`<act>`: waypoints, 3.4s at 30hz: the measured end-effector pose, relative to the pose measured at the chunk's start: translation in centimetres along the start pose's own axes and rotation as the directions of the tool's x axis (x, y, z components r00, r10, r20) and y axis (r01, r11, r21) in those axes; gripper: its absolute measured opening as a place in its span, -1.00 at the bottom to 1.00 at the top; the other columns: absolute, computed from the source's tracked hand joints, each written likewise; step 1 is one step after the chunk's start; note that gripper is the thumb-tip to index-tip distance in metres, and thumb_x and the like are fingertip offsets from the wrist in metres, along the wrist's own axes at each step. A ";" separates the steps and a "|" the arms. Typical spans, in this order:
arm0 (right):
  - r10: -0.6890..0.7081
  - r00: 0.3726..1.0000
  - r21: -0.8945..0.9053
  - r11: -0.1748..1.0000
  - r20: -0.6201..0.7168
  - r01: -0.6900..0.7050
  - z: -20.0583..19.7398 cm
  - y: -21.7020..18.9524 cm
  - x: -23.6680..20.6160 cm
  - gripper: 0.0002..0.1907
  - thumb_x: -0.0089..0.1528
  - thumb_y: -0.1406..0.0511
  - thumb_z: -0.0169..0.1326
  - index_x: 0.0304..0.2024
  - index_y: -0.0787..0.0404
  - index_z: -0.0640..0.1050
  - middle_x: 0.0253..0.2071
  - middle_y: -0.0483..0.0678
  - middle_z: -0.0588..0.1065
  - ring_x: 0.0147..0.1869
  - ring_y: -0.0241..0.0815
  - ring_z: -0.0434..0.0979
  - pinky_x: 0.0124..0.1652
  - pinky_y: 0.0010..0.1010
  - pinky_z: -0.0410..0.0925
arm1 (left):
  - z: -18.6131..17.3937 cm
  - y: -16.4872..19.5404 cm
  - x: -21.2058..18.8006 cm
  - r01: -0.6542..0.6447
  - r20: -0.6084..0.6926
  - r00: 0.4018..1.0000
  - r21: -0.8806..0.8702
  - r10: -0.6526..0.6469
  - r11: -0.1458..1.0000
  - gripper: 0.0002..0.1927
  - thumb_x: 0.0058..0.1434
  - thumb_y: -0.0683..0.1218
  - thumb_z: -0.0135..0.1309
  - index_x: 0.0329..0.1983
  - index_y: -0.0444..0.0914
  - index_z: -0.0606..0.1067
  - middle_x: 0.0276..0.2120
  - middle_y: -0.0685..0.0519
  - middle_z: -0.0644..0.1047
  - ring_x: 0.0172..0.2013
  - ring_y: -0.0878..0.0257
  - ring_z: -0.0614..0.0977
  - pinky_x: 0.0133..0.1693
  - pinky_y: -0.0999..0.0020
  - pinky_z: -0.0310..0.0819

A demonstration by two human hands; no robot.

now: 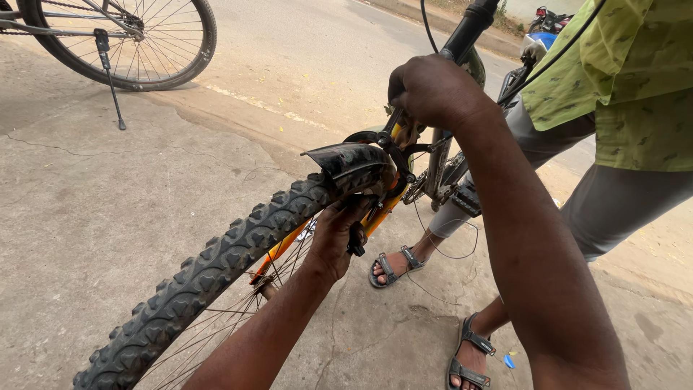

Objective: The person picks up a wrench from the floor and walks to a bicycle. They use the wrench to tighten bolts on the front brake assembly, then spin the wheel to test the brake function.

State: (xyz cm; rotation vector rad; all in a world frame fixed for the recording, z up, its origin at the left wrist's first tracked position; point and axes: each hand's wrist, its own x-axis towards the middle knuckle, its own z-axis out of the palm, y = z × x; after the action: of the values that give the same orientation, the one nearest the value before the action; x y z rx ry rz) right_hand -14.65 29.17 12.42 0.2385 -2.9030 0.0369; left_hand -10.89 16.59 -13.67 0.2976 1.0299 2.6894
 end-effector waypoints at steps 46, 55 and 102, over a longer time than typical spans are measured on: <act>-0.039 0.999 0.087 0.995 0.006 0.039 0.0 0.9 -0.8 -0.80 0.28 0.27 0.13 -0.07 0.12 0.66 -0.21 -0.01 0.66 -0.18 -0.12 0.68 -0.09 -0.21 0.45 | 0.4 0.4 0.3 0.024 -0.015 1.000 -0.018 -0.024 1.000 -0.62 0.14 -0.02 0.31 -0.01 -0.22 0.53 -0.38 0.18 0.51 -0.60 0.46 0.34 -0.54 0.51 0.27; 0.238 0.733 0.330 0.944 -0.638 -0.020 10.0 -4.2 -11.2 -0.82 0.34 0.26 0.13 -0.07 0.18 0.63 -0.28 0.06 0.62 -0.25 0.00 0.64 -0.27 -0.19 0.42 | 0.6 0.4 0.2 -0.014 0.040 0.999 -0.047 0.016 0.999 -0.68 0.20 -0.02 0.28 -0.04 -0.22 0.53 -0.40 0.19 0.50 -0.61 0.46 0.39 -0.56 0.51 0.28; 0.059 0.766 0.199 0.976 -0.640 0.091 5.7 3.4 -10.8 -0.86 0.21 0.32 0.18 -0.22 0.26 0.63 -0.27 0.09 0.56 -0.23 0.04 0.60 -0.20 -0.18 0.41 | 1.0 0.2 -0.2 -0.001 0.026 1.000 -0.052 0.003 0.999 -0.69 0.21 0.01 0.26 -0.05 -0.22 0.55 -0.43 0.23 0.47 -0.64 0.48 0.33 -0.58 0.53 0.21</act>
State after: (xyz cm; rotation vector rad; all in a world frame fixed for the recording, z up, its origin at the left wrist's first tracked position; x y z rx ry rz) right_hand -6.07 34.00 4.37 0.2307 -2.1968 0.3667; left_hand -10.46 17.05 -12.82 0.3225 0.9511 2.7021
